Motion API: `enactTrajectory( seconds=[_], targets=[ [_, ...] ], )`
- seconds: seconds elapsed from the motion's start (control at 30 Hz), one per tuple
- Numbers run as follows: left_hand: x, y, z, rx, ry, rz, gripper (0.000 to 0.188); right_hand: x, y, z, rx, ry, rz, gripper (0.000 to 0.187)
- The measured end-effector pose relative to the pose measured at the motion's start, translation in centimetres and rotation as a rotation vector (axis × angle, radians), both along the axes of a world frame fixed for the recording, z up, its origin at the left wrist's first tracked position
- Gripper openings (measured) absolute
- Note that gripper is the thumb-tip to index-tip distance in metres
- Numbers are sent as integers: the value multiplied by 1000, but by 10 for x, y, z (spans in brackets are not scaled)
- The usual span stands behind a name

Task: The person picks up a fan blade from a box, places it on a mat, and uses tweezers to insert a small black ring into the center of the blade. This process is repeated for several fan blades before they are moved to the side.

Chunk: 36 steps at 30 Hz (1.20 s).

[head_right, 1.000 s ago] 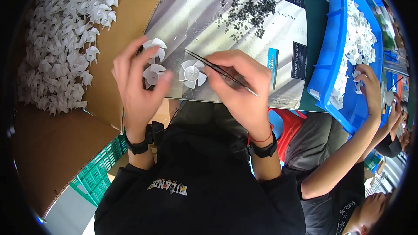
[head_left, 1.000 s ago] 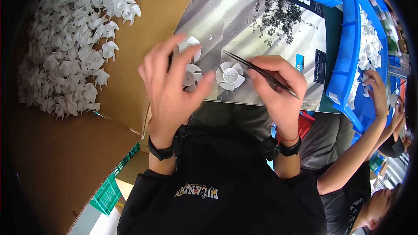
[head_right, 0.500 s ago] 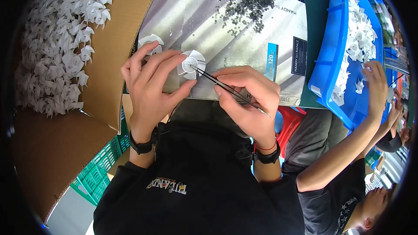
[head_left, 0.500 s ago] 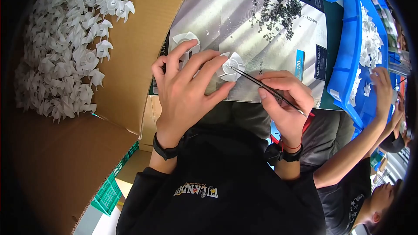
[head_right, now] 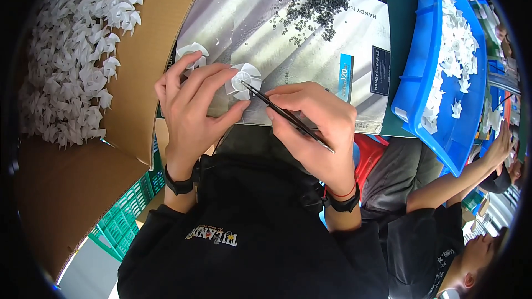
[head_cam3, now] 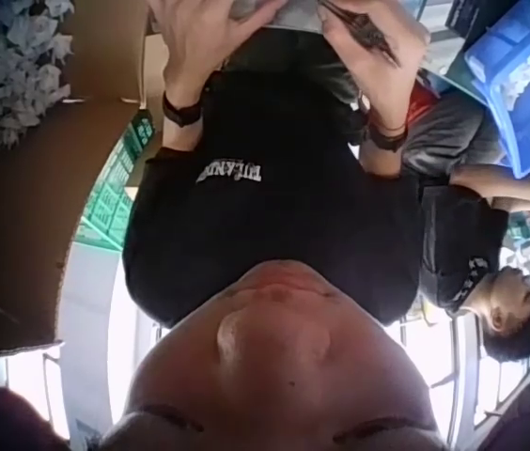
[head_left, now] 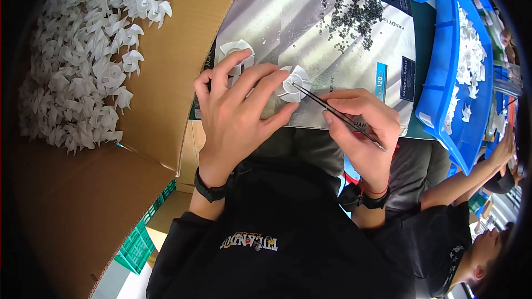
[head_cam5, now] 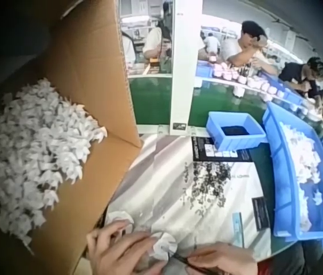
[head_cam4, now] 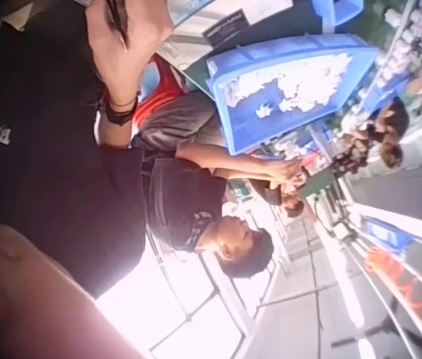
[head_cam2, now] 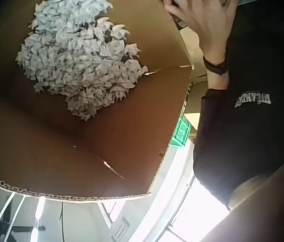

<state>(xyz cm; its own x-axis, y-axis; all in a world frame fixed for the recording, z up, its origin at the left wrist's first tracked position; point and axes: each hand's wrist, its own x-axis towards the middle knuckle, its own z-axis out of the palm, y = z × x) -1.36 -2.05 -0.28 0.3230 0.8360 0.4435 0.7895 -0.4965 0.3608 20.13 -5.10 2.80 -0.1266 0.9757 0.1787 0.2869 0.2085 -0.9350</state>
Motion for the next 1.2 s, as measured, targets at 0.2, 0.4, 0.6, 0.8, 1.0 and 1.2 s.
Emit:
enactTrajectory(
  seconds=[0.2,0.4,0.6,0.8,1.0,1.2],
  targets=[
    [-1,0,-1,1,1,1,42,-7,5,10,37,-124,-2,18],
    [0,0,0,8,-2,11,42,-5,2,10,3,-208,-7,18],
    [0,1,2,12,2,7,42,-2,-5,7,31,-84,-80,18],
    [1,2,2,8,-11,-10,44,-7,-5,-1,-11,-26,-193,17],
    [3,0,1,27,-134,142,40,48,-27,35,318,-73,-617,12],
    [5,3,-2,-35,-212,146,37,91,-26,60,338,-454,-1133,9]
  ],
)
